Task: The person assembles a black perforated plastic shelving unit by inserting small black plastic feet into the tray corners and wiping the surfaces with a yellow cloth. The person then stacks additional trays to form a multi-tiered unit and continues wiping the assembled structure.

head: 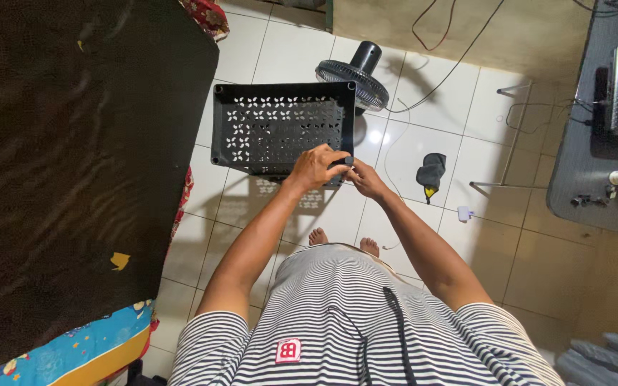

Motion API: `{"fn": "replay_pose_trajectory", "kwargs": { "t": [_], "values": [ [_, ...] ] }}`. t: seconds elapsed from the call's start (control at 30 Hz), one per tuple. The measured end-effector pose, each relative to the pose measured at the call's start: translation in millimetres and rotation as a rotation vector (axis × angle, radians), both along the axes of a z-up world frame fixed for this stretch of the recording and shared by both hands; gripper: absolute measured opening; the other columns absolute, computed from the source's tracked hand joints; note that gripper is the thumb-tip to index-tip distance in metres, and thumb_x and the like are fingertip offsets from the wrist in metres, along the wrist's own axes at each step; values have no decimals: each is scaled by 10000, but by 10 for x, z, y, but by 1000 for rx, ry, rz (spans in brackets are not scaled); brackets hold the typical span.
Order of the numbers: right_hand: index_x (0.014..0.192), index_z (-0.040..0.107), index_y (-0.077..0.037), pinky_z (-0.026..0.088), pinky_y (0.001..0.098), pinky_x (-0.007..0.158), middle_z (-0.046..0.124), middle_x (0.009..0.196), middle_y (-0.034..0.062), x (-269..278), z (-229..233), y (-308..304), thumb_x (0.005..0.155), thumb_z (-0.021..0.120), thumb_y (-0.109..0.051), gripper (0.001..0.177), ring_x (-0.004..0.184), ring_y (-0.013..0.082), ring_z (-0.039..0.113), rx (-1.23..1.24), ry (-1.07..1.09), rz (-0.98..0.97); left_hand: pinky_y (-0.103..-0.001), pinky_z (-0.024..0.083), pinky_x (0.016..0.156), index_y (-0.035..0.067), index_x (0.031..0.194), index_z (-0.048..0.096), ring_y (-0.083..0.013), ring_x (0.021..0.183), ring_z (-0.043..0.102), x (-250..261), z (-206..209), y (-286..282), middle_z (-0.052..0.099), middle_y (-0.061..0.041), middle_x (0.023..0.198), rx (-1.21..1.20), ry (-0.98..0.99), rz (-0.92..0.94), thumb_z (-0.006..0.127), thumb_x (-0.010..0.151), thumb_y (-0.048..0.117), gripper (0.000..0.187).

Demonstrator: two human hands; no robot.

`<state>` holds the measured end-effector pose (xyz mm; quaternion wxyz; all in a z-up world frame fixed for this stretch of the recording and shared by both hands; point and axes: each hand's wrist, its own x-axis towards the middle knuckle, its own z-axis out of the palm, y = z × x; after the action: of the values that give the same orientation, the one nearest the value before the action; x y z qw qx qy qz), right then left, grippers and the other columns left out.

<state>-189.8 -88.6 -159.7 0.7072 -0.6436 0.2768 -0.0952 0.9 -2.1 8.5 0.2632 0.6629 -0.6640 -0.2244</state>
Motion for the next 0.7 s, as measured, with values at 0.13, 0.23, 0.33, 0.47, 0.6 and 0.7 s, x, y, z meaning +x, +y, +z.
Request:
{"fn": "replay_pose_trajectory", "kwargs": {
  "t": [0.13,0.23,0.33,0.47,0.6,0.7],
  "values": [
    [1304,598,-84,568,286,882,674,1035,32,-11,-40,-12,1064,530,-149,258,943,113,650,41,-27,-1,-447,580,814,226,1193,748,-309,930,717,24,30,9,725,-125,995,46,3,29,703,915,433,349],
    [1300,596,-86,571,285,839,694,1007,38,-6,5,17,1057,526,-157,262,906,117,664,-46,27,-21,-454,576,803,233,1208,746,-320,917,713,3,-8,20,717,-129,1006,92,-4,42,699,915,450,367],
    [1284,603,-75,564,311,805,698,991,72,46,83,53,1061,552,-174,250,882,137,664,-110,67,-49,-455,576,798,241,1213,749,-312,909,714,-1,-98,18,713,-122,981,94,-23,34,704,911,464,378],
    [1245,613,-59,562,341,789,722,937,105,39,194,54,1066,563,-191,228,850,165,678,-239,193,-7,-437,588,812,230,1244,731,-291,923,717,2,-203,31,714,-106,1021,24,-44,12,699,945,444,370],
    [1272,594,-73,558,320,801,716,1020,54,42,220,-27,1051,557,-189,252,916,126,690,-192,160,11,-428,591,790,257,1230,742,-268,903,724,34,-235,5,723,-79,1030,74,-21,30,718,919,438,360],
    [1284,607,-63,570,312,801,714,1010,54,70,154,-14,1049,541,-163,264,899,132,671,12,40,-31,-423,595,779,259,1198,758,-272,905,726,-5,-260,29,723,-77,1042,41,-16,47,749,873,429,366]
  ]
}}
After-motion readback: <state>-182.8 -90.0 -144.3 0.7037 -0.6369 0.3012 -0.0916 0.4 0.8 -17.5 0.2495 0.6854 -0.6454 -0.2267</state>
